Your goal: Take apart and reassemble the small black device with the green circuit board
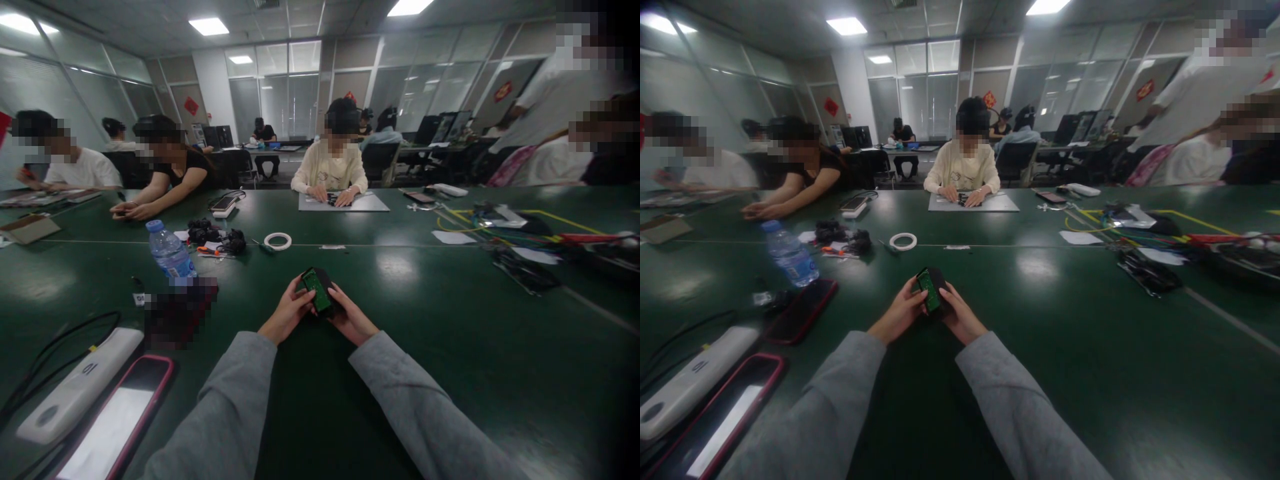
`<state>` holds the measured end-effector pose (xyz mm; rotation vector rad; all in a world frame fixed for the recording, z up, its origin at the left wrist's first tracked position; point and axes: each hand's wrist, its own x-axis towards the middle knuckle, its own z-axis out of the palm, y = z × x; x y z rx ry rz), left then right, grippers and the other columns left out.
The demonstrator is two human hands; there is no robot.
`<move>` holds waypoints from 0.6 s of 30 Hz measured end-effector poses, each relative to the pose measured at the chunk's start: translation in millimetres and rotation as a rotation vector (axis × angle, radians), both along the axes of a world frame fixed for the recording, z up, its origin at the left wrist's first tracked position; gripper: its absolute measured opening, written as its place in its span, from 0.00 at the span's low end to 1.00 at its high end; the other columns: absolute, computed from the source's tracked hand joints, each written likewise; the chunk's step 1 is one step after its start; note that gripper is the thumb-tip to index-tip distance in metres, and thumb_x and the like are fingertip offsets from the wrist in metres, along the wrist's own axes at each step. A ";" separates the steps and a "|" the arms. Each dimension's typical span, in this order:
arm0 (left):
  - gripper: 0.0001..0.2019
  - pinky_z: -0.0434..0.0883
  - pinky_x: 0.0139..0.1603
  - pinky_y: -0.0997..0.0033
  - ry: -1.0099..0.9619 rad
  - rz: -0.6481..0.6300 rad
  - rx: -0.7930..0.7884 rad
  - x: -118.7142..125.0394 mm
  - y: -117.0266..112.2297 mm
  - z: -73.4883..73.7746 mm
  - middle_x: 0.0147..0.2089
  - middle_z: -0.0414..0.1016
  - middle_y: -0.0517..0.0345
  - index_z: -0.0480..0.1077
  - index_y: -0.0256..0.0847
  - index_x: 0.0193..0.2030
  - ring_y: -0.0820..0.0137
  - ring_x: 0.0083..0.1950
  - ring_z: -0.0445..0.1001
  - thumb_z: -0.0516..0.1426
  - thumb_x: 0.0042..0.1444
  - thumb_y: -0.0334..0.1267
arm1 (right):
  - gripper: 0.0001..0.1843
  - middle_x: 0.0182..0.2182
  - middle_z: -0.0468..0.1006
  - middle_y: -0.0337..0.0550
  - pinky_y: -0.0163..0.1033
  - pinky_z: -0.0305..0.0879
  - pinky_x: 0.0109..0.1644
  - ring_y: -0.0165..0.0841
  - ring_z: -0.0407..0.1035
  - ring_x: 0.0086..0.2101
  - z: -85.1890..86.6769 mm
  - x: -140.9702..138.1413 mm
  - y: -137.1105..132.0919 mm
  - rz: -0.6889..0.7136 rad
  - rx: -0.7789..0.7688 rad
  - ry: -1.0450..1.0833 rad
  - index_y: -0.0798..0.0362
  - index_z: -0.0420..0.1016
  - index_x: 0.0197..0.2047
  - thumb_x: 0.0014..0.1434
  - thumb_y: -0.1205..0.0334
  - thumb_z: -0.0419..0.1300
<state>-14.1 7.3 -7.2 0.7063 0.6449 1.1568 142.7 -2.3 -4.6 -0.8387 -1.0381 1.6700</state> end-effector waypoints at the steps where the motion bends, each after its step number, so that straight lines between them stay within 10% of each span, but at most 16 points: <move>1: 0.34 0.70 0.33 0.77 0.001 0.003 0.000 0.2 0.0 0.1 0.40 0.73 0.56 0.60 0.47 0.61 0.75 0.34 0.73 0.66 0.47 0.33 | 0.29 0.44 0.76 0.46 0.43 0.73 0.41 0.35 0.74 0.36 0.4 0.1 -0.2 0.005 0.000 0.000 0.49 0.59 0.60 0.59 0.47 0.57; 18: 0.25 0.72 0.44 0.71 0.031 0.139 -0.033 8.1 0.7 -5.1 0.48 0.75 0.49 0.67 0.40 0.54 0.70 0.43 0.75 0.65 0.49 0.32 | 0.29 0.48 0.74 0.46 0.44 0.72 0.46 0.36 0.73 0.42 -2.9 -4.0 3.9 -0.161 0.033 0.002 0.48 0.61 0.59 0.57 0.49 0.60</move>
